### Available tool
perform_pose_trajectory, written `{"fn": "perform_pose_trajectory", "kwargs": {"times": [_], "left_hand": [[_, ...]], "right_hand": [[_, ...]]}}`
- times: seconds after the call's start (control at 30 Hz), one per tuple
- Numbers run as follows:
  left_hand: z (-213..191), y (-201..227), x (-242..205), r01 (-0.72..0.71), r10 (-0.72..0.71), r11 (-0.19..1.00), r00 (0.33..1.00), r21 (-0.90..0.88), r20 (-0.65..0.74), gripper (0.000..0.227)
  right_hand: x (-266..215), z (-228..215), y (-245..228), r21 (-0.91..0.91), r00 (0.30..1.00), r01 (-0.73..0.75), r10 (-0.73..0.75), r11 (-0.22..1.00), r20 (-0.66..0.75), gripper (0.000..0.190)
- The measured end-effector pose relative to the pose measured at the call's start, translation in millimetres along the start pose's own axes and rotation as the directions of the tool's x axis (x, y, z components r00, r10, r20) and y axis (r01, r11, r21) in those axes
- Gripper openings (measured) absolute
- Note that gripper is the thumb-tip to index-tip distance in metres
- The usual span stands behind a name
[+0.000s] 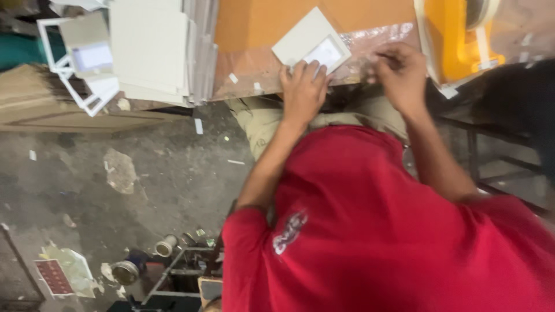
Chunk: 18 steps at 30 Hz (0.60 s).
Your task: The person assembles white photo frames by hand, placing a clear plastic sheet over the frame opening and securing it with adhesive tape. They repeatedly pick up frames, align the plastic, and apply tape to the edges.
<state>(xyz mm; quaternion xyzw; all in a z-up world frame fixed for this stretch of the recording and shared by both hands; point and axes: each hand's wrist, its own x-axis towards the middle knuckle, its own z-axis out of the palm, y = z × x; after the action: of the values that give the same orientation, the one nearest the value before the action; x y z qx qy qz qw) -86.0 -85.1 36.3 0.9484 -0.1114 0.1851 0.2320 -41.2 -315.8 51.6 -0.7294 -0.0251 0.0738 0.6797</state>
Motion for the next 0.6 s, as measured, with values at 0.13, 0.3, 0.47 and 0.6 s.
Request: {"fn": "perform_pose_trajectory", "kwargs": {"times": [0.13, 0.3, 0.47, 0.6], "left_hand": [[12.6, 5.2, -6.9, 0.077, -0.077, 0.997, 0.996, 0.013, -0.042, 0.022], [24.3, -6.8, 3.3, 0.13, -0.126, 0.991, 0.987, 0.032, -0.096, 0.024], [27.7, -18.1, 11.2, 0.11, -0.102, 0.992, 0.984, 0.054, -0.144, 0.028], [31.7, -9.4, 5.3, 0.137, -0.132, 0.99, 0.982, 0.025, -0.135, 0.026]], "right_hand": [[-16.9, -35.4, -14.1, -0.004, 0.995, 0.078, -0.078, 0.997, -0.067, 0.011], [-32.9, -85.7, -31.6, -0.431, 0.903, 0.208, -0.341, 0.878, -0.261, 0.014], [-44.5, -125.8, -35.7, -0.83, 0.703, 0.295, -0.696, 0.473, -0.146, 0.02], [-57.0, -157.5, -30.8, -0.834, 0.755, 0.304, -0.651, 0.46, -0.084, 0.016]]}}
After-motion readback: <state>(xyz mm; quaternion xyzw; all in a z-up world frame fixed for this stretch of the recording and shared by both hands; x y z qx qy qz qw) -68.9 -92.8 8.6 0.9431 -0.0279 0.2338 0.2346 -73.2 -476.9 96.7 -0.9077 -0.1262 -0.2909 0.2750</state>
